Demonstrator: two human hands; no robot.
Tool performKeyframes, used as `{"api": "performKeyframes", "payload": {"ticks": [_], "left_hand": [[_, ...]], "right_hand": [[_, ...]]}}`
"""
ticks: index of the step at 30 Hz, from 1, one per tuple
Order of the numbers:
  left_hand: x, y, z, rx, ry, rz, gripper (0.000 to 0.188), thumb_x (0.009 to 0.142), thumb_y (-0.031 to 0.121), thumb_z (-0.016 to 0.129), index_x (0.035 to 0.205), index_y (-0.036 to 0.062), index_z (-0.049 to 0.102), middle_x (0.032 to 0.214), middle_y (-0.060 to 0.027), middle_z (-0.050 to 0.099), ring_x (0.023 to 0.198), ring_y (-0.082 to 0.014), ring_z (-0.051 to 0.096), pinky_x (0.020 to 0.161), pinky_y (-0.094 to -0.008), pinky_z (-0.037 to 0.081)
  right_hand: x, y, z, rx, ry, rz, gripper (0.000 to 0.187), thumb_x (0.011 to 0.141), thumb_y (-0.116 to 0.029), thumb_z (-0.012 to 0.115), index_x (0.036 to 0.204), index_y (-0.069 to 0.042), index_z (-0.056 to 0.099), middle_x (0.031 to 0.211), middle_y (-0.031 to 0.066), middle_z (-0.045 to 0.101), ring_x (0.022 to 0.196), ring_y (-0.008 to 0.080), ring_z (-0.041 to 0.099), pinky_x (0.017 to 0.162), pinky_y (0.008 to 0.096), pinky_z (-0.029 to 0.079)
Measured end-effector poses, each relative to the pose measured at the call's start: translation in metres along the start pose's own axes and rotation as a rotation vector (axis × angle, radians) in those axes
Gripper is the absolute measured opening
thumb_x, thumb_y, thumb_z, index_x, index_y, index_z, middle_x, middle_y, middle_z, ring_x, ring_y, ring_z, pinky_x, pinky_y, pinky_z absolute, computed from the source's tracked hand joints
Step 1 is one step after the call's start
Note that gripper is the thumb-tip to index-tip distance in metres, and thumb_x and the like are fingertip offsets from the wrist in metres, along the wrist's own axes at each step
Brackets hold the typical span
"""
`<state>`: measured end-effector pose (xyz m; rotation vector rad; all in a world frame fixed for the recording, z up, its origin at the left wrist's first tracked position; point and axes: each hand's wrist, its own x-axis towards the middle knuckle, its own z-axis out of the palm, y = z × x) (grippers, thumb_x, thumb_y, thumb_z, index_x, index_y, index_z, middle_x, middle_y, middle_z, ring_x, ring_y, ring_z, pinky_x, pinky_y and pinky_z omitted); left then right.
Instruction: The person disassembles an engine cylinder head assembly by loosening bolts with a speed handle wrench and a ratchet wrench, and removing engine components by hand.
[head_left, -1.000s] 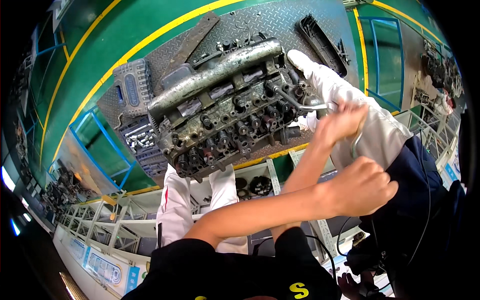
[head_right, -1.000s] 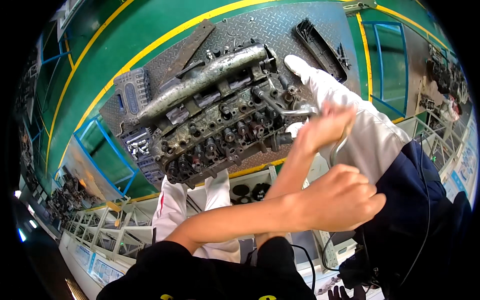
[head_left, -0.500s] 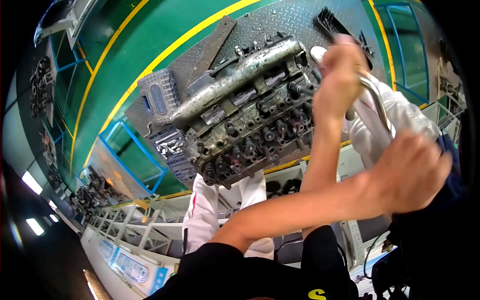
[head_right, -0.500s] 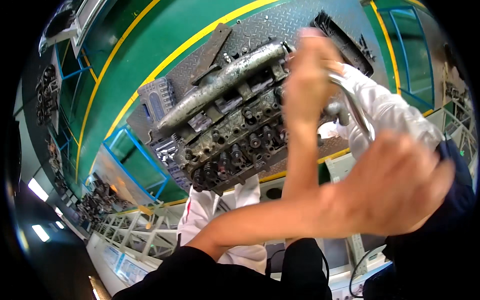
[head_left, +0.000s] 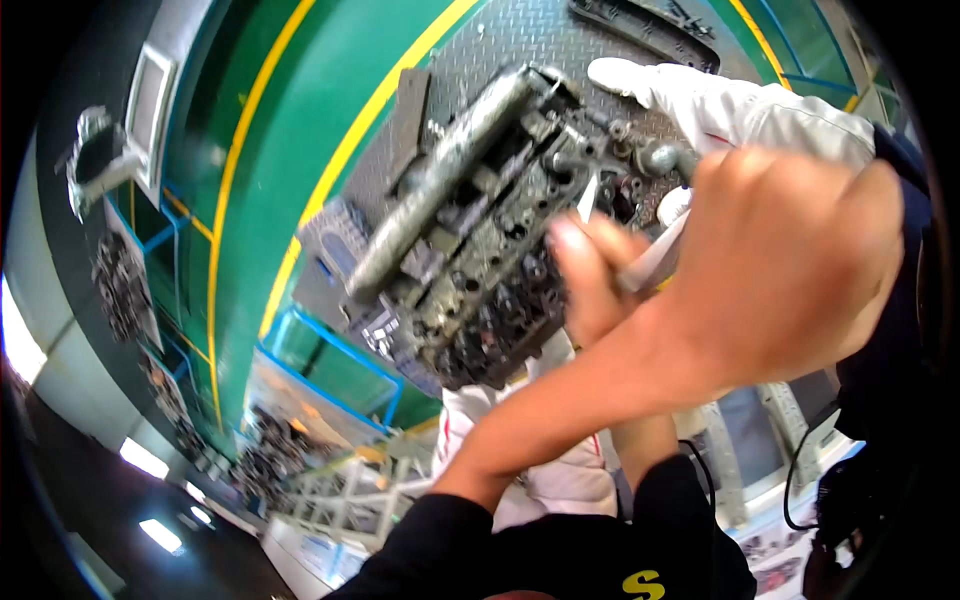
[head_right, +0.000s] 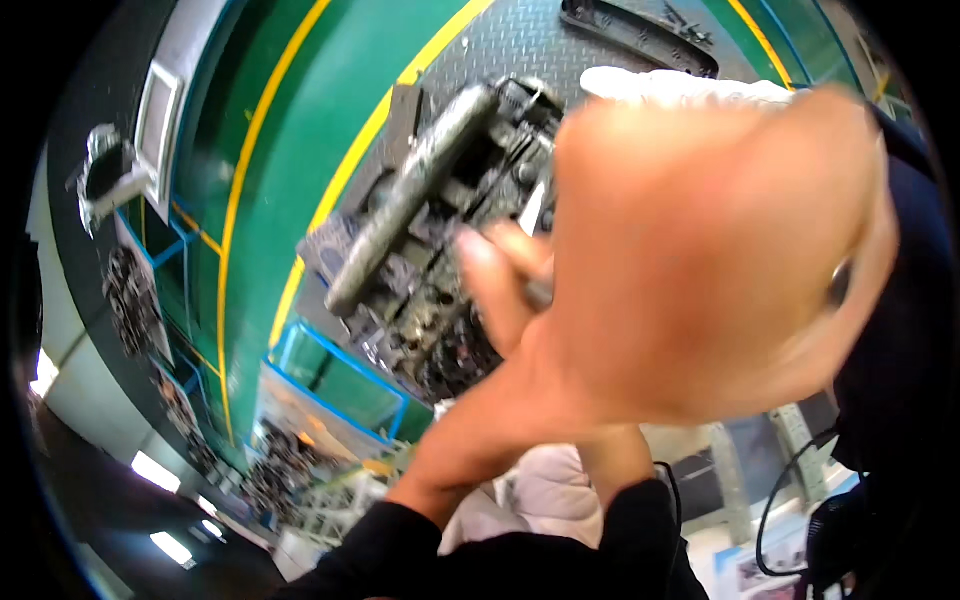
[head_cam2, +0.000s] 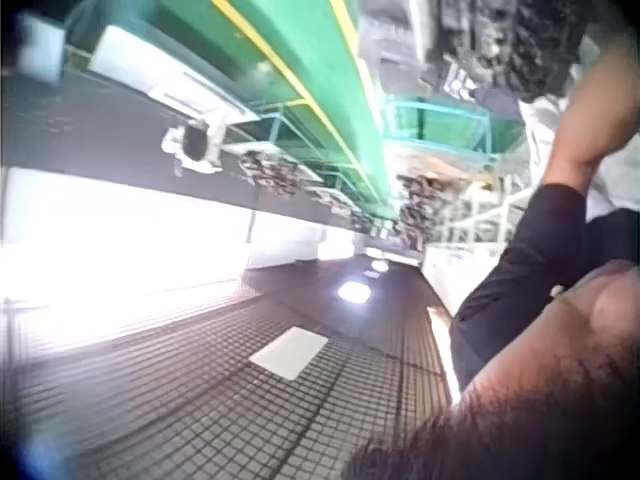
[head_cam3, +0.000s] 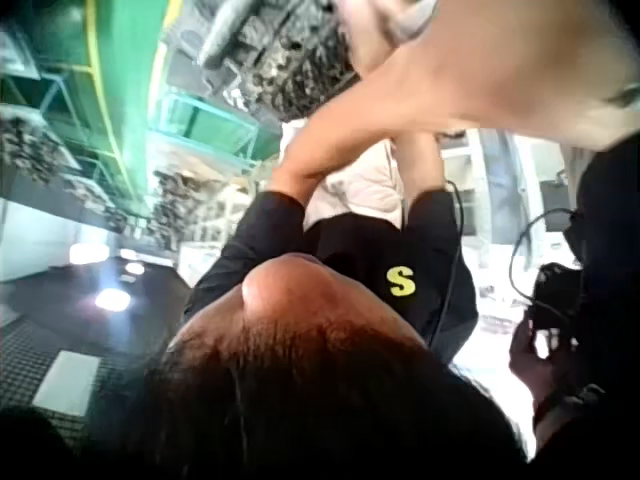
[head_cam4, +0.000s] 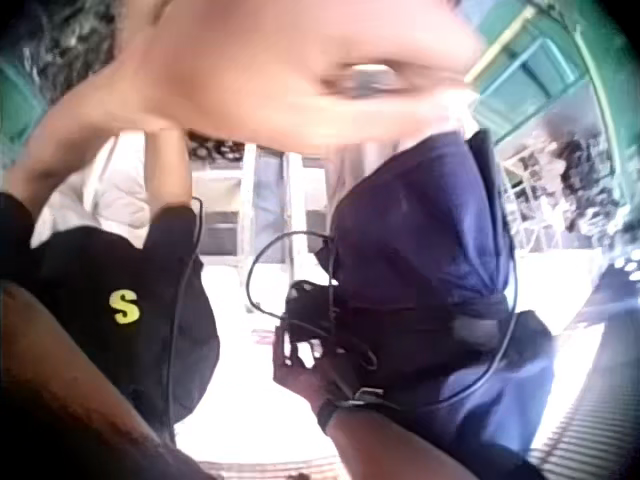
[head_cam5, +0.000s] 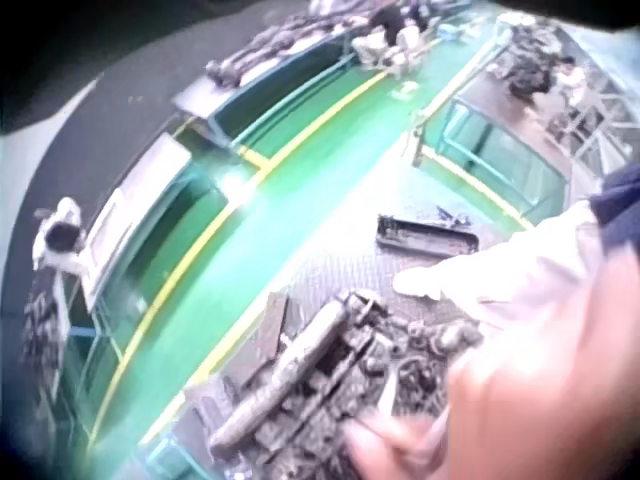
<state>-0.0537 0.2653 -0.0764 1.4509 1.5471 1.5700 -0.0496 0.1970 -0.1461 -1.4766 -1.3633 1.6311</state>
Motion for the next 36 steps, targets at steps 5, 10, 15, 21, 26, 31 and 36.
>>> {"api": "performKeyframes", "payload": {"ticks": [5,10,15,21,26,31,36], "left_hand": [[-0.027,0.021,0.017,-0.103,-0.131,0.081,0.025,0.074,0.008,0.071,0.063,0.0068,0.049,0.054,-0.0088,0.05,0.046,-0.0285,0.054,0.044,-0.0407,0.041],[0.015,0.002,0.051,-0.134,0.038,0.176,0.026,0.074,0.011,0.072,0.061,0.0056,0.051,0.049,-0.0124,0.047,0.041,-0.0305,0.051,0.043,-0.0417,0.039],[0.004,0.014,-0.016,-0.04,-0.166,0.002,0.033,0.085,0.002,0.069,0.061,0.0071,0.047,0.049,-0.0059,0.04,0.038,-0.0224,0.044,0.04,-0.0341,0.033],[0.0,0.012,0.027,-0.082,-0.235,0.032,0.03,0.082,0.009,0.07,0.062,0.0051,0.048,0.05,-0.0113,0.048,0.042,-0.0308,0.053,0.043,-0.0404,0.04],[0.005,0.03,-0.013,0.004,-0.33,-0.041,0.031,0.084,0.004,0.068,0.061,0.0064,0.048,0.049,-0.0077,0.046,0.043,-0.0254,0.05,0.047,-0.0355,0.045],[-0.002,0.017,0.008,-0.059,-0.355,-0.019,0.026,0.081,0.01,0.067,0.06,0.0072,0.051,0.048,-0.0103,0.05,0.05,-0.0344,0.055,0.1,-0.0593,0.038],[-0.009,0.023,0.0,0.044,-0.417,-0.046,0.031,0.079,0.012,0.071,0.058,0.0072,0.049,0.05,-0.0095,0.053,0.047,-0.0283,0.056,0.075,-0.0481,0.047]], "right_hand": [[0.077,0.013,-0.09,0.397,0.731,-0.074,0.029,0.096,-0.016,0.064,0.071,-0.009,0.052,0.064,0.0015,0.049,0.058,0.0138,0.045,0.056,0.0345,0.037],[0.063,0.004,0.002,-0.038,0.312,-0.417,0.032,0.093,-0.017,0.067,0.069,-0.009,0.048,0.06,-0.001,0.044,0.053,0.0112,0.04,0.054,0.0312,0.033],[0.066,0.034,-0.109,0.615,0.834,-0.132,0.036,0.093,-0.014,0.068,0.067,-0.009,0.043,0.06,-0.0015,0.04,0.055,0.0116,0.038,0.054,0.0305,0.032],[0.062,-0.028,0.004,0.163,0.44,0.006,0.036,0.094,-0.013,0.067,0.068,-0.008,0.042,0.061,-0.003,0.04,0.057,0.0107,0.039,0.054,0.0279,0.032],[0.011,-0.05,-0.08,1.03,0.376,0.005,0.061,0.105,-0.056,0.031,0.071,-0.01,0.05,0.078,0.0036,0.056,0.08,0.0152,0.054,0.09,0.0325,0.042],[0.097,-0.004,-0.037,0.282,0.538,-0.18,0.042,0.101,-0.038,0.045,0.071,-0.01,0.051,0.072,0.0,0.053,0.07,0.012,0.05,0.075,0.03,0.039],[0.082,0.04,-0.055,0.495,0.736,-0.14,0.029,0.097,-0.021,0.058,0.072,-0.01,0.051,0.065,-0.0035,0.049,0.061,0.0088,0.046,0.06,0.0274,0.035]]}}
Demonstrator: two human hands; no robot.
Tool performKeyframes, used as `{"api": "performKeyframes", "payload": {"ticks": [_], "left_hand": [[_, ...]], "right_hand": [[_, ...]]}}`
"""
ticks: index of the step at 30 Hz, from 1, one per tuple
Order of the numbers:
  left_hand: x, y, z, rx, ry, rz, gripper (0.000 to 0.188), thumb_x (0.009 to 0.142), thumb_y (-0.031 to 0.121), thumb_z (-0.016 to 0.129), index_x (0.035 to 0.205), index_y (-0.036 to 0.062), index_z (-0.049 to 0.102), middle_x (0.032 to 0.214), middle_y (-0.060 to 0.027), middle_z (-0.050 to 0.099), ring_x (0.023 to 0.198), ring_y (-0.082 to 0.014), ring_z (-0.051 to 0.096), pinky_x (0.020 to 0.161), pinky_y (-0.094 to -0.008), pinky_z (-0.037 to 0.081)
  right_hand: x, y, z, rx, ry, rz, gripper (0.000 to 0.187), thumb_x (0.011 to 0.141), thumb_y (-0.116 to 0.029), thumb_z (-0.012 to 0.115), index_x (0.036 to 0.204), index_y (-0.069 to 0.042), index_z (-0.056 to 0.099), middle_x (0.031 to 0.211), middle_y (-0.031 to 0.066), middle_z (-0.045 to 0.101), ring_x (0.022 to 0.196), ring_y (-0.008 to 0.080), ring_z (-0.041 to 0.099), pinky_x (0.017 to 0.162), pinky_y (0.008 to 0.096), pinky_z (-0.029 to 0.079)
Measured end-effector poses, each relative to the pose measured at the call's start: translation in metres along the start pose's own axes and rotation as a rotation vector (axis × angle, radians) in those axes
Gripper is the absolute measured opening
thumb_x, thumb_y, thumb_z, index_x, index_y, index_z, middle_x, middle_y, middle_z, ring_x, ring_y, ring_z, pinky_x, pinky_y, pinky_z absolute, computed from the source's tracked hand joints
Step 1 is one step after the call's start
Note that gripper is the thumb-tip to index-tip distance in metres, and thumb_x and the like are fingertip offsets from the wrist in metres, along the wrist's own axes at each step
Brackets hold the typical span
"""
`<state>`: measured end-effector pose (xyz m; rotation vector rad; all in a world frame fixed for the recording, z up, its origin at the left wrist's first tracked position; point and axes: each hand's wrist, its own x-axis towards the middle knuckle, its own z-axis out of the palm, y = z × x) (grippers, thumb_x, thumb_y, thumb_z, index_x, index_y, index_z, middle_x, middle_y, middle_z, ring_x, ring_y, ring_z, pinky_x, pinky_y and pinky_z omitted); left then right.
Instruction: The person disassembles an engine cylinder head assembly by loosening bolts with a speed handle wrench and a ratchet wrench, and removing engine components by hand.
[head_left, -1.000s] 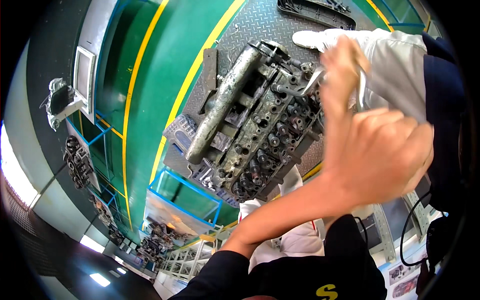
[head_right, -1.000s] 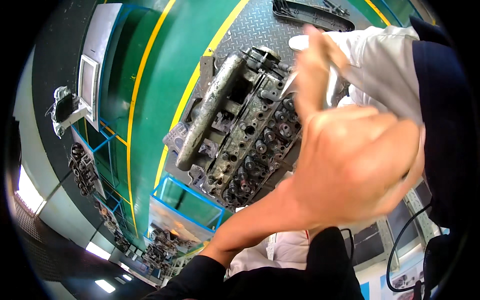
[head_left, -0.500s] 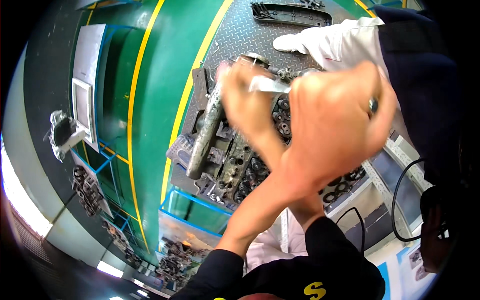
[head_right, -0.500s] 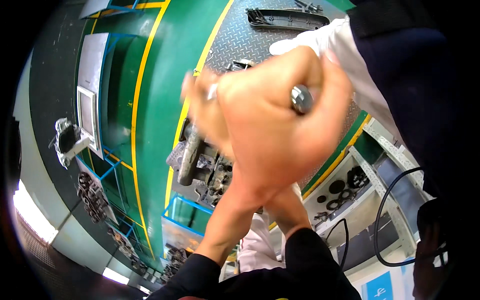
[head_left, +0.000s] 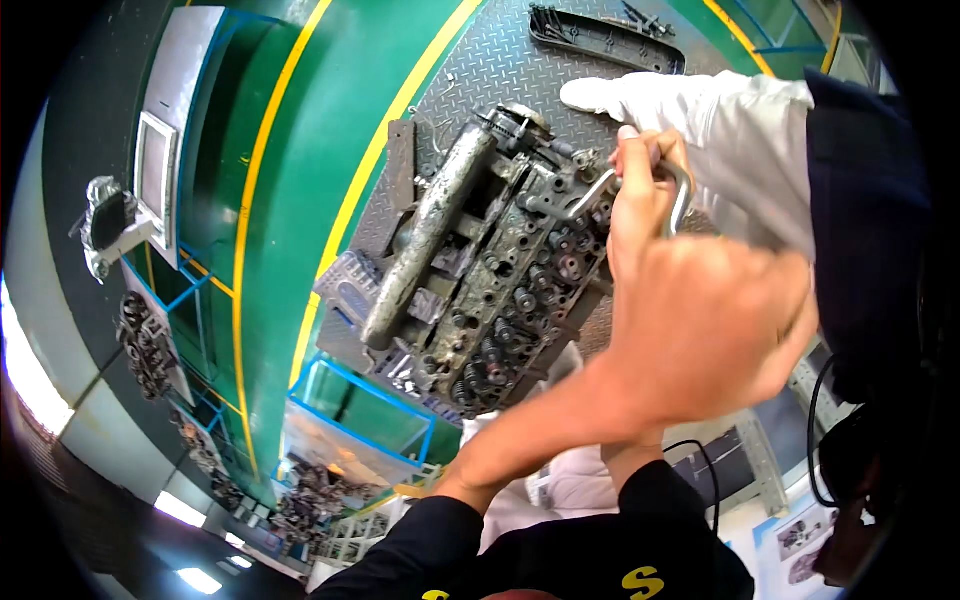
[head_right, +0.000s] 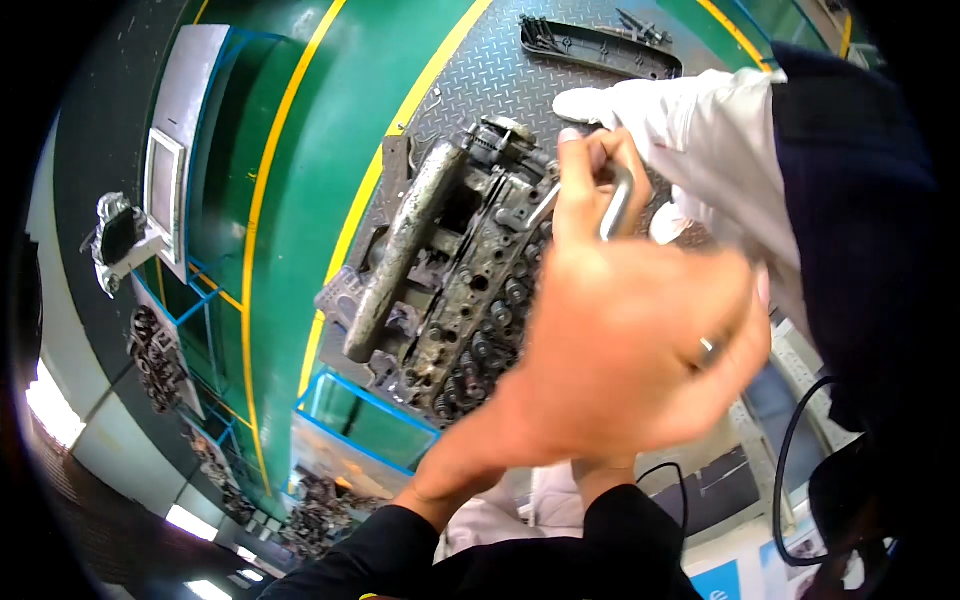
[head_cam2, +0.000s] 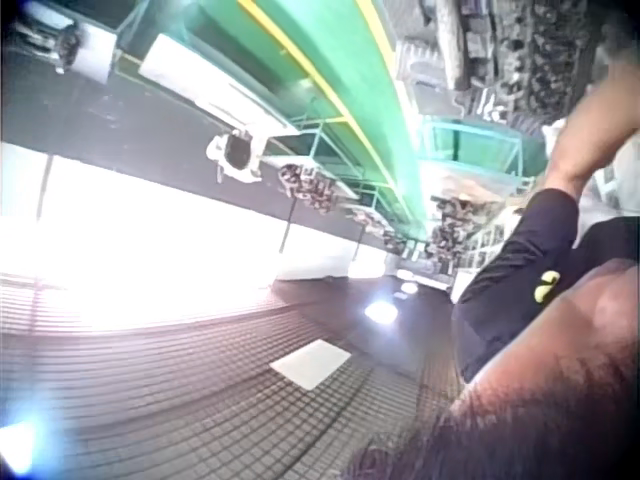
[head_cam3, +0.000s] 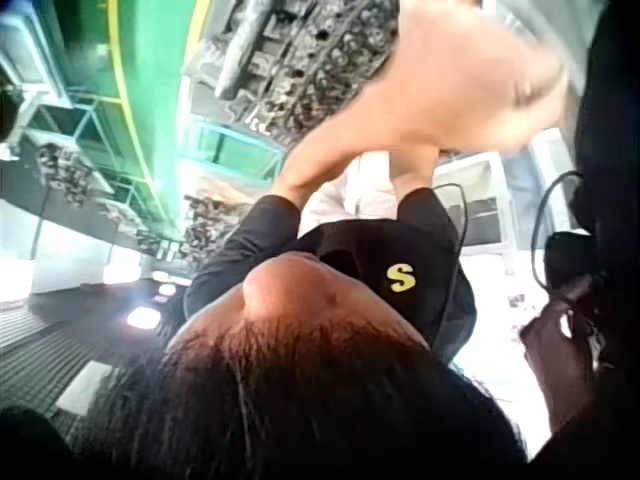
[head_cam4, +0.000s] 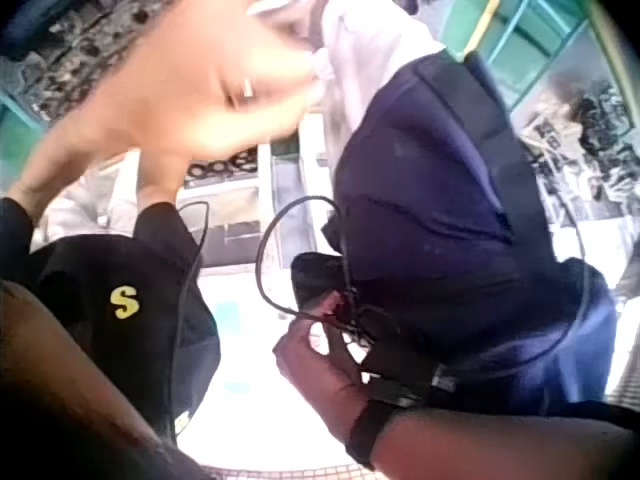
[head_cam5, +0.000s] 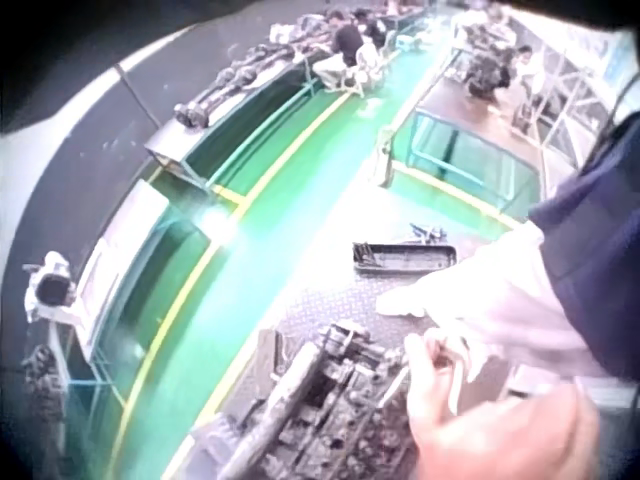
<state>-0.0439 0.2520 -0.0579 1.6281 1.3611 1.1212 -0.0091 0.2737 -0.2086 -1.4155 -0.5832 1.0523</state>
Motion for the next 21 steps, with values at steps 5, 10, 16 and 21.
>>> {"api": "performKeyframes", "payload": {"ticks": [5,10,16,21], "left_hand": [[0.021,-0.001,0.014,-0.155,0.164,-0.02,0.026,0.078,0.009,0.072,0.065,0.0038,0.05,0.05,-0.0112,0.049,0.046,-0.033,0.054,0.044,-0.0437,0.041],[0.022,-0.008,-0.013,-0.132,0.197,-0.089,0.024,0.079,0.013,0.071,0.066,0.0077,0.052,0.051,-0.0066,0.051,0.043,-0.0273,0.055,0.042,-0.0393,0.039],[-0.005,0.013,0.026,-0.278,0.101,-0.026,0.021,0.075,0.014,0.072,0.064,0.0048,0.057,0.058,-0.0116,0.057,0.054,-0.0297,0.061,0.053,-0.0439,0.045],[0.01,-0.015,-0.018,-0.139,0.199,-0.161,0.021,0.078,0.013,0.07,0.064,0.0012,0.06,0.054,-0.0141,0.054,0.05,-0.0328,0.06,0.051,-0.0435,0.048]], "right_hand": [[0.004,0.002,0.057,-0.161,-0.176,0.016,0.026,0.099,-0.017,0.063,0.075,-0.011,0.056,0.064,-0.0058,0.047,0.055,0.0044,0.044,0.046,0.0222,0.028],[-0.081,-0.148,-0.072,-0.035,-0.464,-0.201,0.033,0.1,-0.022,0.062,0.07,-0.012,0.051,0.063,-0.007,0.041,0.055,0.0062,0.04,0.048,0.0265,0.031],[0.029,-0.112,-0.056,-0.151,0.156,-0.234,0.044,0.102,-0.028,0.059,0.063,-0.013,0.043,0.06,-0.0042,0.035,0.054,0.0088,0.034,0.049,0.0295,0.03],[-0.094,-0.035,0.026,-0.156,-0.65,-0.209,0.047,0.1,-0.036,0.06,0.063,-0.014,0.04,0.061,-0.0067,0.04,0.056,0.0082,0.035,0.05,0.0296,0.031]]}}
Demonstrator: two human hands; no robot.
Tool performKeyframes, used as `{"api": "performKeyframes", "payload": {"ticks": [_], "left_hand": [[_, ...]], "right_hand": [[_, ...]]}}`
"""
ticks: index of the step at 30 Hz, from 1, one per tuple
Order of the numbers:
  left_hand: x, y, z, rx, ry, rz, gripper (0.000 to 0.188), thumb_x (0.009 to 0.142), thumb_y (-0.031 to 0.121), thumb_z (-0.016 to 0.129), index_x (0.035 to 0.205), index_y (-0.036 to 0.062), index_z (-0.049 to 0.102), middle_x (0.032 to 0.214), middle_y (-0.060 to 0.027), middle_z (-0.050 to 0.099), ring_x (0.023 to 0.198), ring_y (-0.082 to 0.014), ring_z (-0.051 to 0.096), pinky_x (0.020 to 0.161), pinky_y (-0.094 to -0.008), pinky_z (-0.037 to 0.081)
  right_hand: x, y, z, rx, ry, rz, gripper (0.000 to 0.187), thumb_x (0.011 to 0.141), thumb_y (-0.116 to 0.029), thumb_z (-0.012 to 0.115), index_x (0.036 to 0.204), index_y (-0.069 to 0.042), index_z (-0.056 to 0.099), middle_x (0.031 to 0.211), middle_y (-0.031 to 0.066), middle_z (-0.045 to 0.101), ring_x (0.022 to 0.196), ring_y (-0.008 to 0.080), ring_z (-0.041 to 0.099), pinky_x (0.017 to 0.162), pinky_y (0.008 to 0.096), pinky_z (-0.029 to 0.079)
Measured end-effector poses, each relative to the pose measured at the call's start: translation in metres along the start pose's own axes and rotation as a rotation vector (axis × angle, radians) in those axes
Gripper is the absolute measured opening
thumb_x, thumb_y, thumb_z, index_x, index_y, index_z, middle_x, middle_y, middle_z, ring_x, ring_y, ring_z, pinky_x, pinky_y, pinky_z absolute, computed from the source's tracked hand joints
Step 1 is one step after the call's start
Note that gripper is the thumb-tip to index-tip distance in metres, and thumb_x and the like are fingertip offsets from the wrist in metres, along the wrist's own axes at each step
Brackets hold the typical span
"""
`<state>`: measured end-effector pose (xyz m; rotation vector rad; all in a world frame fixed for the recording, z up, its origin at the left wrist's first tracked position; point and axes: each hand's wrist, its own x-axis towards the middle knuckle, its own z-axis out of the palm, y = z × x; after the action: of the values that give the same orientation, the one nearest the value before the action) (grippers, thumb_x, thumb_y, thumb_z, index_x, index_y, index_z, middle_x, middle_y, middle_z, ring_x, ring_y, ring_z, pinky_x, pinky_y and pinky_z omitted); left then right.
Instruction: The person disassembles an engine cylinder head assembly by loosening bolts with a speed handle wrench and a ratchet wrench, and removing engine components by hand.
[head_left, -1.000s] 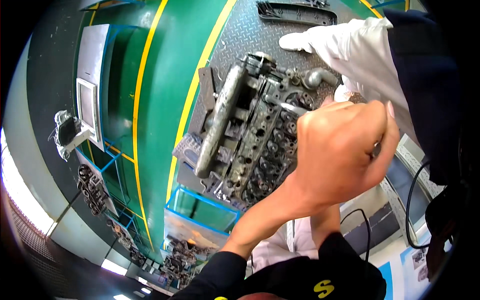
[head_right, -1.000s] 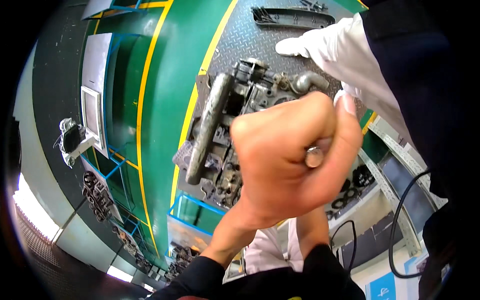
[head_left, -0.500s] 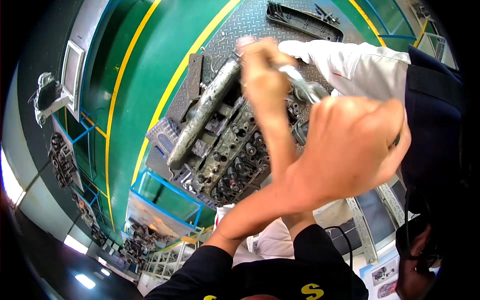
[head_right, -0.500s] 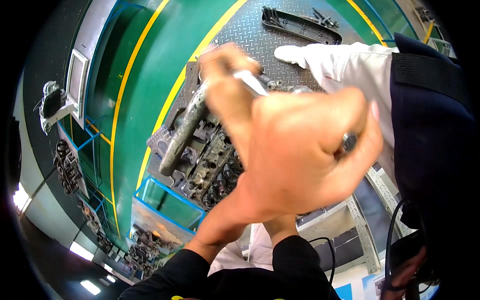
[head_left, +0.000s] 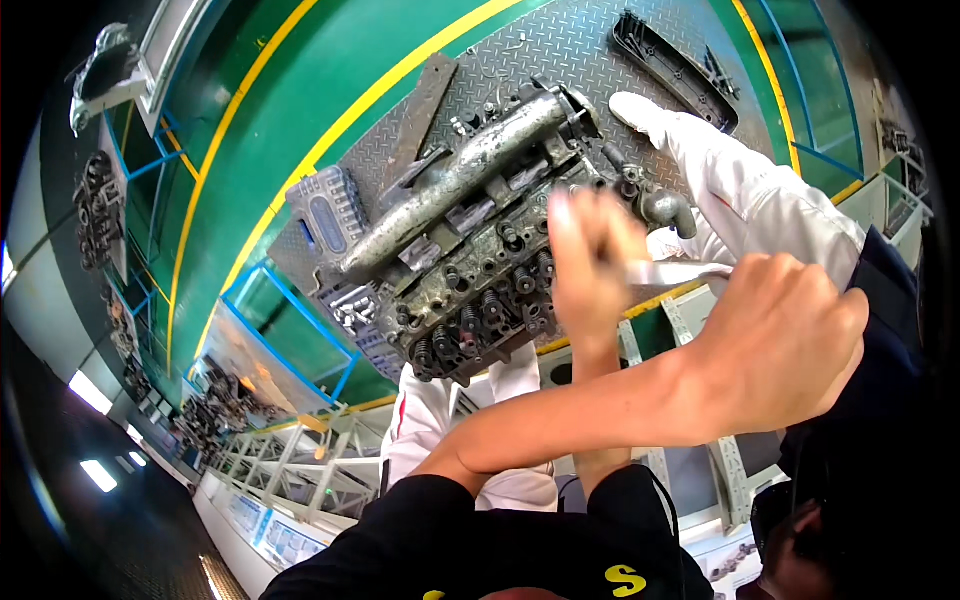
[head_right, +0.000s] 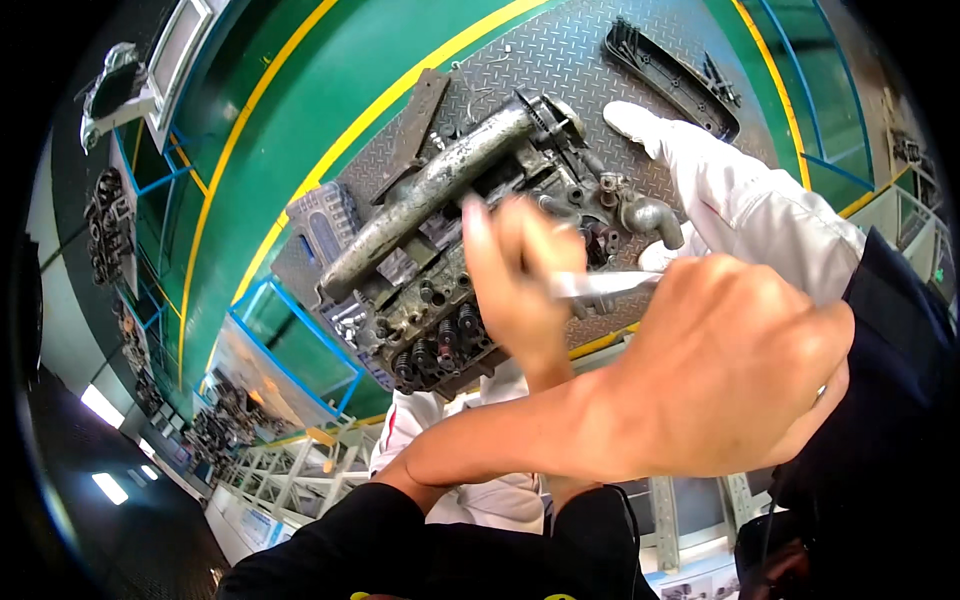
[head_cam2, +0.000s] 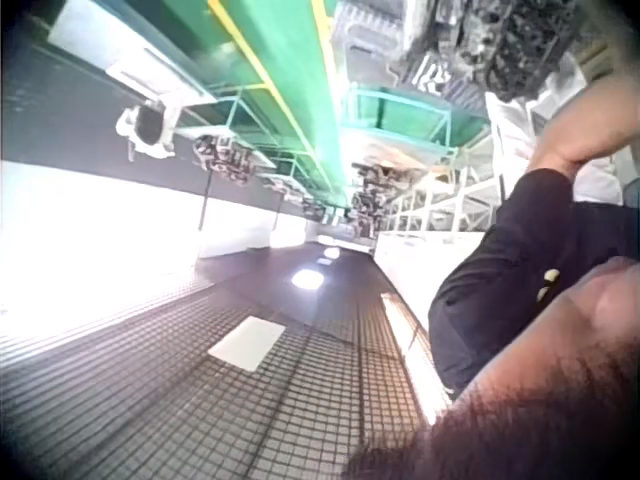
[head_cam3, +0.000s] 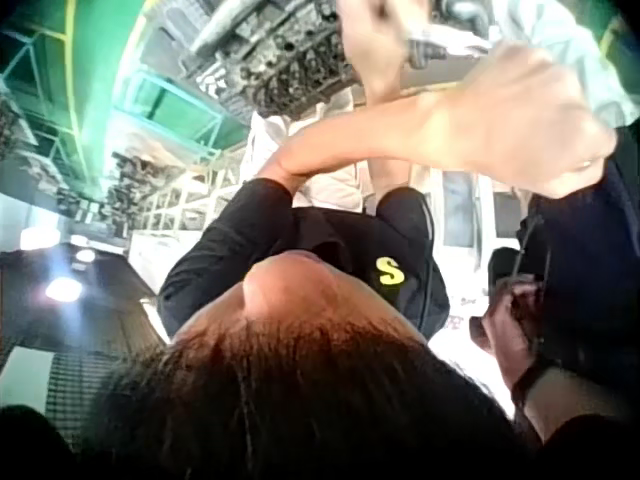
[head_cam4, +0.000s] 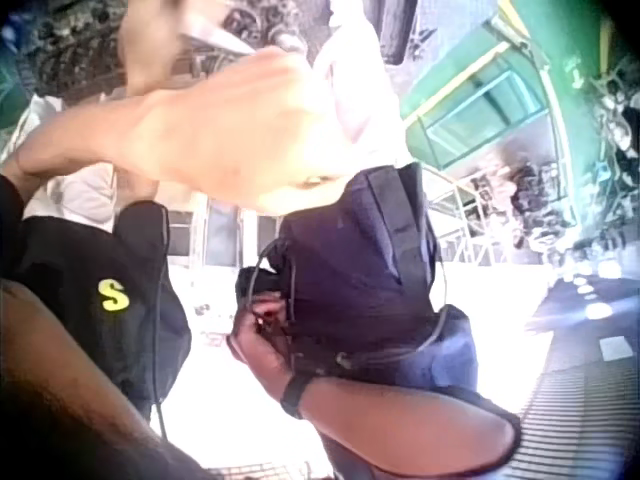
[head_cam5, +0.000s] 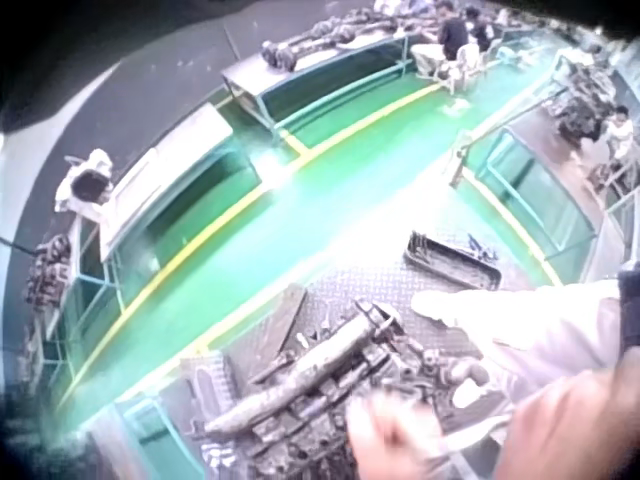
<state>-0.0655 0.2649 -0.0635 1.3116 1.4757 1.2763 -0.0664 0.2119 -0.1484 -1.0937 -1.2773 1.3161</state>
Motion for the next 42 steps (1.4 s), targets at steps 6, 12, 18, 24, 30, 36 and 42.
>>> {"api": "performKeyframes", "payload": {"ticks": [6,12,18,24,30,36,42], "left_hand": [[-0.039,0.028,0.03,-0.096,-0.037,0.047,0.015,0.077,0.016,0.067,0.069,0.0034,0.063,0.059,-0.0081,0.055,0.06,-0.0267,0.061,0.067,-0.0382,0.047],[-0.016,0.011,0.012,-0.131,0.134,0.0,0.016,0.074,0.016,0.068,0.073,0.0055,0.056,0.074,-0.0061,0.052,0.081,-0.0219,0.056,0.076,-0.0351,0.042],[-0.048,0.026,0.06,-0.103,0.12,0.033,0.021,0.078,0.021,0.068,0.069,0.0063,0.057,0.058,-0.0042,0.052,0.073,-0.0211,0.061,0.081,-0.0366,0.044],[-0.016,0.026,0.001,-0.064,0.255,-0.054,0.014,0.072,0.015,0.067,0.071,0.004,0.058,0.061,-0.0078,0.057,0.064,-0.0251,0.062,0.064,-0.038,0.047],[-0.049,0.038,0.055,-0.09,0.12,0.046,0.014,0.072,0.015,0.066,0.066,0.0067,0.057,0.061,-0.0058,0.055,0.067,-0.0219,0.059,0.066,-0.036,0.045],[-0.004,0.022,0.03,-0.044,0.254,0.069,0.014,0.073,0.018,0.063,0.073,0.0044,0.058,0.058,-0.0047,0.051,0.06,-0.0218,0.057,0.058,-0.0379,0.045],[-0.038,0.037,0.061,-0.07,0.215,0.116,0.013,0.07,0.012,0.067,0.07,0.0042,0.057,0.056,-0.0036,0.048,0.065,-0.0223,0.058,0.061,-0.038,0.046]], "right_hand": [[0.054,-0.049,-0.138,-0.013,0.612,-0.056,0.034,0.098,-0.017,0.06,0.068,-0.009,0.045,0.065,-0.0004,0.049,0.059,0.0098,0.041,0.056,0.0275,0.034],[-0.037,0.011,-0.004,0.069,-0.072,0.126,0.029,0.089,-0.003,0.062,0.068,-0.007,0.041,0.066,0.0065,0.053,0.058,0.0111,0.043,0.055,0.0275,0.036],[0.077,0.035,-0.095,-0.058,0.503,0.091,0.023,0.094,-0.005,0.055,0.072,-0.008,0.049,0.067,0.0022,0.05,0.063,0.0119,0.043,0.063,0.0312,0.037],[-0.034,0.018,-0.006,-0.195,-0.173,0.03,0.034,0.092,0.002,0.062,0.073,-0.01,0.037,0.065,0.0049,0.047,0.058,0.0141,0.041,0.06,0.0314,0.041],[0.064,0.019,-0.089,-0.244,0.531,0.163,0.032,0.099,-0.011,0.057,0.07,-0.01,0.042,0.065,0.0024,0.046,0.059,0.0122,0.043,0.062,0.0317,0.041],[-0.049,0.016,-0.049,-0.198,0.207,0.023,0.036,0.097,-0.004,0.055,0.068,-0.014,0.036,0.057,0.0006,0.043,0.055,0.0109,0.037,0.059,0.0294,0.042],[0.088,0.041,-0.075,-1.0,0.286,-0.193,0.024,0.088,-0.006,0.061,0.072,-0.015,0.044,0.059,-0.0026,0.04,0.059,0.0068,0.044,0.064,0.0252,0.047]]}}
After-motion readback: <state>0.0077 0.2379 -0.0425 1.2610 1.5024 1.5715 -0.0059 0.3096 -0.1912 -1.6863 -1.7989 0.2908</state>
